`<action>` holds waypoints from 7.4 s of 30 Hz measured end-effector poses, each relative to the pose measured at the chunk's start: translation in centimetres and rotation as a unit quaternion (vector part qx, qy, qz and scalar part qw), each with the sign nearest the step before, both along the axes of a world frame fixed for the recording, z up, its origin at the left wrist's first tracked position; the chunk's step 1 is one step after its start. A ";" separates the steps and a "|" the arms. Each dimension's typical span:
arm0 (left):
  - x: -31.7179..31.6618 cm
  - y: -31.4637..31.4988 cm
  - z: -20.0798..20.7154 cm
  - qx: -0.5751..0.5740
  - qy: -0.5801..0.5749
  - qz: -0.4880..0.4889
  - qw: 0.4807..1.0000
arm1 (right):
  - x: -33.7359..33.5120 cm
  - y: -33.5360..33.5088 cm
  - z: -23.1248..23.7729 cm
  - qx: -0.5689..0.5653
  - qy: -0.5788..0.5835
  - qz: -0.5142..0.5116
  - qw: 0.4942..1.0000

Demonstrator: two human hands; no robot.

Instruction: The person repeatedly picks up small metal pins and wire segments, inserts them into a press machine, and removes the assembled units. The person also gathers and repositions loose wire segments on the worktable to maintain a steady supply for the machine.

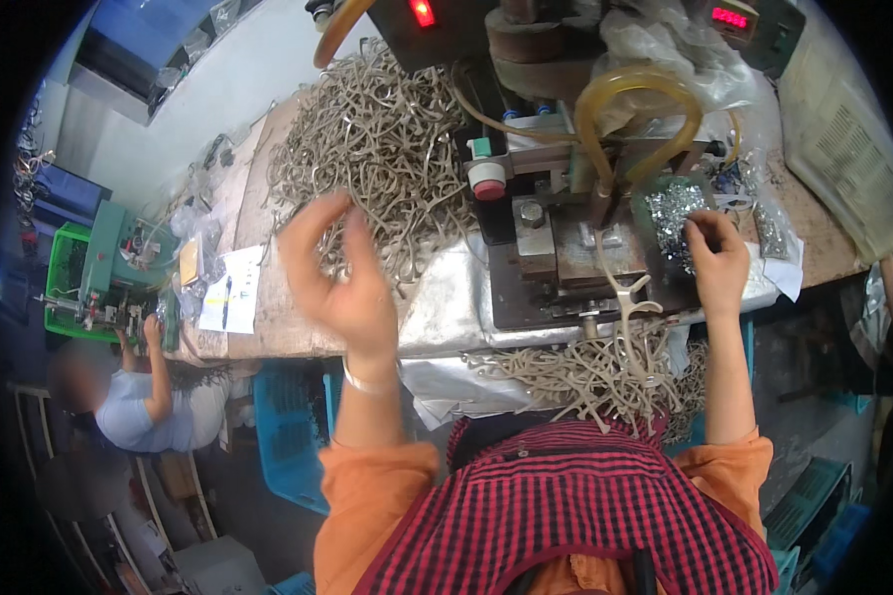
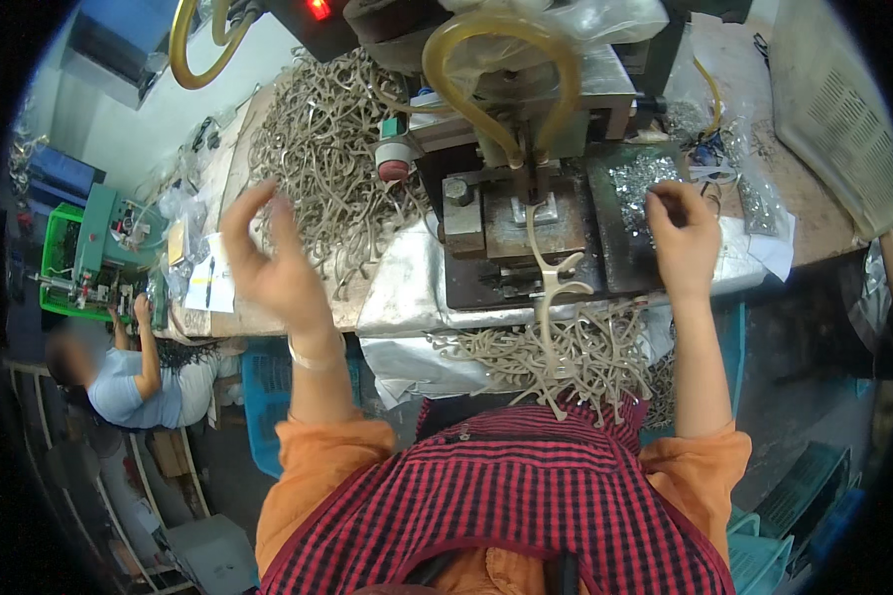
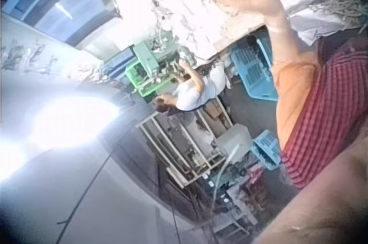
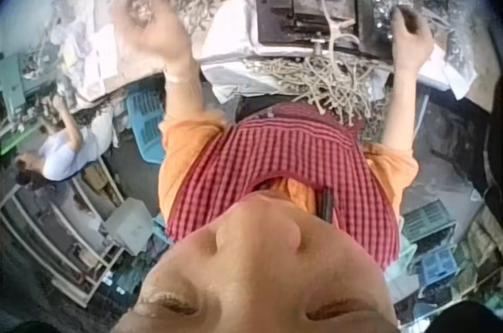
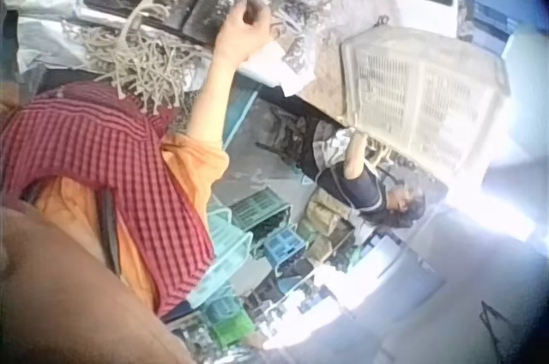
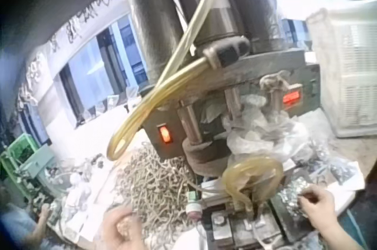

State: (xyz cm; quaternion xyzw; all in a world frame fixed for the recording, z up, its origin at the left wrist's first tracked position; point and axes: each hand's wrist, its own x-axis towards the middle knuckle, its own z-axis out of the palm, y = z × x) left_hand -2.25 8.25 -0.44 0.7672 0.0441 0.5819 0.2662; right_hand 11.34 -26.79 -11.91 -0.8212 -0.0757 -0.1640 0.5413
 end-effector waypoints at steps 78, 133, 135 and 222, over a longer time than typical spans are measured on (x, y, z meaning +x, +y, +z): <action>2.6 -10.6 -1.6 0.248 0.050 -0.398 0.882 | -0.6 -0.5 0.7 -0.267 -0.171 -0.090 0.944; 3.2 -6.5 4.5 -0.178 -0.020 -0.386 0.905 | -5.2 9.8 11.2 0.289 0.133 0.236 0.918; 3.3 -6.8 3.9 -0.164 -0.051 -0.414 0.894 | -6.2 10.1 11.2 0.320 0.123 0.220 0.913; 2.1 10.9 -9.9 -0.018 0.133 0.072 0.988 | -5.6 -0.6 4.2 0.128 0.090 0.050 0.986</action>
